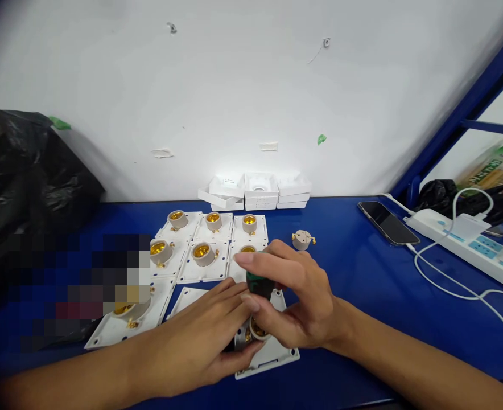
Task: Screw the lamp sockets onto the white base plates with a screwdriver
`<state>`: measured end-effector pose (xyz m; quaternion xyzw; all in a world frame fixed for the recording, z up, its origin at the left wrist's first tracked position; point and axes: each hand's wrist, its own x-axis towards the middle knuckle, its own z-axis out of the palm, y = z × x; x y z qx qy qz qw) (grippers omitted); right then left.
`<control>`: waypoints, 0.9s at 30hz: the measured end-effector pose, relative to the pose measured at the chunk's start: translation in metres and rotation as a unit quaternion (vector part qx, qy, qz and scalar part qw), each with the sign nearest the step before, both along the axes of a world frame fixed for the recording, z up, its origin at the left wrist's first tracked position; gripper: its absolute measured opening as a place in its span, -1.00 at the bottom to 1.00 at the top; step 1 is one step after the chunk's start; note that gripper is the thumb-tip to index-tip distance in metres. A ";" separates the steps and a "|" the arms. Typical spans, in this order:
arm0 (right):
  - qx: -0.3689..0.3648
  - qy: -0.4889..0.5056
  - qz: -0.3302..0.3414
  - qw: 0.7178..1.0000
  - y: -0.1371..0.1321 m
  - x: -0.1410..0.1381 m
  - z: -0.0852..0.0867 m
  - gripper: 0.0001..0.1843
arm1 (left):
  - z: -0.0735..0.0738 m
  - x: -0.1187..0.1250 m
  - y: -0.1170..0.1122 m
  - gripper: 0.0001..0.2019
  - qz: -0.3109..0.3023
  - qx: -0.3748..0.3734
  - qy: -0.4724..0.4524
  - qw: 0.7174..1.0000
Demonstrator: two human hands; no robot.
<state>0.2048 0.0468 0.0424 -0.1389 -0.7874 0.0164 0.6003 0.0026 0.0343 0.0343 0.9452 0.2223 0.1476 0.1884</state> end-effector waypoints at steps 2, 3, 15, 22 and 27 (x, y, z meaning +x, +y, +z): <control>0.011 0.011 -0.021 1.000 -0.001 -0.001 0.001 -0.25 | 0.001 0.000 0.000 -0.80 -0.004 0.010 0.003 1.000; 0.013 0.012 -0.026 1.000 -0.001 -0.001 0.001 -0.23 | 0.001 -0.001 0.000 -0.81 -0.004 0.012 0.003 1.000; -0.019 -0.033 0.025 0.999 -0.001 -0.001 0.001 -0.31 | 0.001 -0.001 0.000 -0.82 -0.008 -0.018 0.003 1.000; -0.007 -0.024 -0.014 1.000 -0.002 -0.002 0.003 -0.34 | -0.001 -0.002 0.001 -0.87 -0.006 -0.013 -0.001 1.000; -0.041 -0.029 0.011 0.999 -0.004 0.001 0.001 -0.40 | 0.000 -0.001 0.003 -0.80 -0.020 -0.032 -0.005 0.999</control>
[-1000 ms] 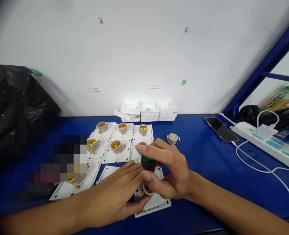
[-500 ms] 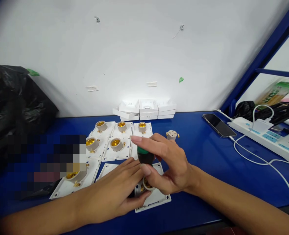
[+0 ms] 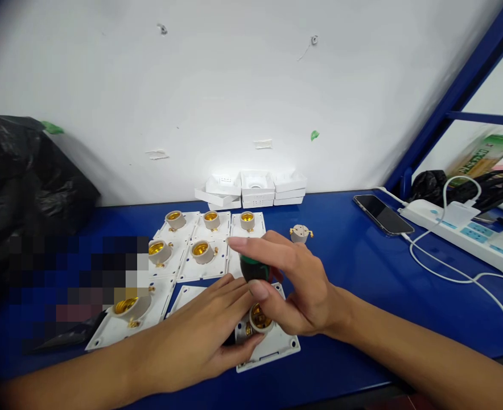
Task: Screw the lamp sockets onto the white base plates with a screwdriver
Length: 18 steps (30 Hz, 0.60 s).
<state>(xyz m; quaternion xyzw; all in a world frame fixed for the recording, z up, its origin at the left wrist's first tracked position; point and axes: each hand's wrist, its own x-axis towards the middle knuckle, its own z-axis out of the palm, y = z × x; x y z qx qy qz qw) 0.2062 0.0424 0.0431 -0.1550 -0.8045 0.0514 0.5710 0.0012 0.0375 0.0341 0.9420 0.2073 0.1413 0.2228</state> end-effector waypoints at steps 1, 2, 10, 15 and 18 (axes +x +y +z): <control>-0.006 0.000 0.002 1.000 -0.001 0.001 0.000 -0.39 | 0.000 0.000 0.000 -0.79 0.001 -0.002 0.000 1.000; -0.010 0.000 0.005 1.000 -0.001 0.001 0.000 -0.39 | 0.000 0.000 0.000 -0.78 0.001 -0.004 0.001 1.000; -0.008 0.017 0.017 1.000 -0.001 -0.001 0.003 -0.41 | 0.000 -0.001 0.001 -0.75 -0.003 -0.012 0.007 1.000; -0.011 0.024 0.018 0.999 0.000 0.000 0.000 -0.41 | -0.002 -0.001 0.001 -0.73 -0.004 -0.001 0.008 1.000; -0.016 0.025 0.020 0.999 0.000 0.001 -0.002 -0.40 | -0.001 -0.001 0.001 -0.74 -0.003 0.000 0.010 1.000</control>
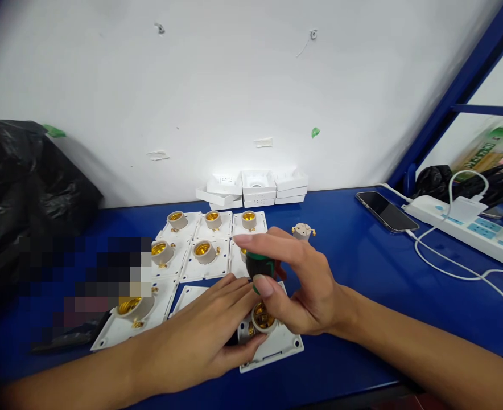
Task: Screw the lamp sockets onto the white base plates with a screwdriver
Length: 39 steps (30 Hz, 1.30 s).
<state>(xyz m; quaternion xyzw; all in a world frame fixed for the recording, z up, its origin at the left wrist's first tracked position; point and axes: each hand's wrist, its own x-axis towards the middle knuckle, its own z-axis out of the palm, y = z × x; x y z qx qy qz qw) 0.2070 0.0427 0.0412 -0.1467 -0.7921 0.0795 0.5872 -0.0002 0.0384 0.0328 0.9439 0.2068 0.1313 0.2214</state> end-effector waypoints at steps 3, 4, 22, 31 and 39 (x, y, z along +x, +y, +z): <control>0.006 -0.002 -0.005 1.000 0.001 -0.001 0.001 -0.40 | 0.002 0.000 -0.001 -0.77 0.003 0.000 -0.004 1.000; 0.012 -0.004 -0.008 1.000 0.001 -0.002 0.002 -0.39 | 0.002 0.001 -0.001 -0.78 0.005 0.001 -0.005 1.000; 0.049 -0.047 -0.005 0.998 -0.004 -0.004 0.017 -0.36 | 0.008 0.003 -0.002 -0.91 0.017 -0.017 0.007 1.000; 0.037 -0.028 -0.017 0.999 -0.003 0.001 0.017 -0.44 | 0.007 0.001 -0.004 -0.88 0.028 0.022 -0.001 0.999; -0.004 -0.068 0.037 0.997 -0.006 0.002 0.023 -0.49 | 0.006 0.001 -0.002 -0.83 0.019 0.005 -0.025 0.999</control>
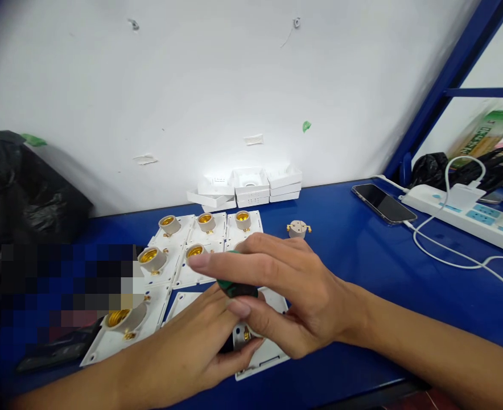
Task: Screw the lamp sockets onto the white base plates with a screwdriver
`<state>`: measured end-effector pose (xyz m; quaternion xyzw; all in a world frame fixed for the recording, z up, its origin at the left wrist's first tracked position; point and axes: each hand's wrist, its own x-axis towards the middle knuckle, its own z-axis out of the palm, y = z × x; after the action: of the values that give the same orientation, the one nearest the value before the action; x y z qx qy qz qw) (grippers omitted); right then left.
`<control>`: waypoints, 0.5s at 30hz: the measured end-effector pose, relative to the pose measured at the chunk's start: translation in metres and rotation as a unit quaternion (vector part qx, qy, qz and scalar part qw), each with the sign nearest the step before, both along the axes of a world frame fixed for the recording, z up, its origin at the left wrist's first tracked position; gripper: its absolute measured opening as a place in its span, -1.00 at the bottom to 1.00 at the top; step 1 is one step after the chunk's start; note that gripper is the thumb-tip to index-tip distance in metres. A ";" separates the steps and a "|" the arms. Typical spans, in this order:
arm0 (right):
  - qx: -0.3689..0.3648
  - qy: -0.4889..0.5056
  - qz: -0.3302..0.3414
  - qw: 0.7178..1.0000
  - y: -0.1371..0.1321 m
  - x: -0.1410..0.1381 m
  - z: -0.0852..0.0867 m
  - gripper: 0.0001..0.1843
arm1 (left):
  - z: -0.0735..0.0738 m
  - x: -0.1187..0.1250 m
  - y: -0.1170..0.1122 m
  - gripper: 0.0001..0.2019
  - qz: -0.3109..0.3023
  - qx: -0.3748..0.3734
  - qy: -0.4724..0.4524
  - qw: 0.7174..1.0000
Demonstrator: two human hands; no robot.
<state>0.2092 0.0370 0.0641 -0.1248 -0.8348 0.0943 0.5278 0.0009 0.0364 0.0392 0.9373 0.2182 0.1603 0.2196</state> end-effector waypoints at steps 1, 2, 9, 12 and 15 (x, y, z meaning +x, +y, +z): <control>-0.015 -0.006 0.010 1.000 -0.001 0.000 0.000 -0.48 | 0.000 0.000 0.000 -0.81 -0.001 -0.002 0.000 1.000; -0.030 -0.011 0.023 0.999 -0.001 0.000 0.000 -0.46 | 0.000 0.000 0.000 -0.81 -0.004 -0.004 0.002 1.000; -0.039 -0.003 0.048 0.998 0.001 0.000 -0.004 -0.49 | 0.001 0.000 0.001 -0.88 -0.011 -0.012 0.007 1.000; -0.007 0.009 0.026 1.000 0.002 -0.001 -0.004 -0.47 | 0.001 0.000 0.001 -0.92 -0.015 -0.022 0.018 0.999; -0.022 0.009 0.050 0.998 0.001 -0.001 -0.003 -0.44 | 0.001 0.000 0.001 -0.89 -0.010 -0.012 0.012 1.000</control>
<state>0.2082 0.0377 0.0612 -0.0933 -0.8332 0.1397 0.5269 0.0004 0.0370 0.0397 0.9385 0.2136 0.1443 0.2299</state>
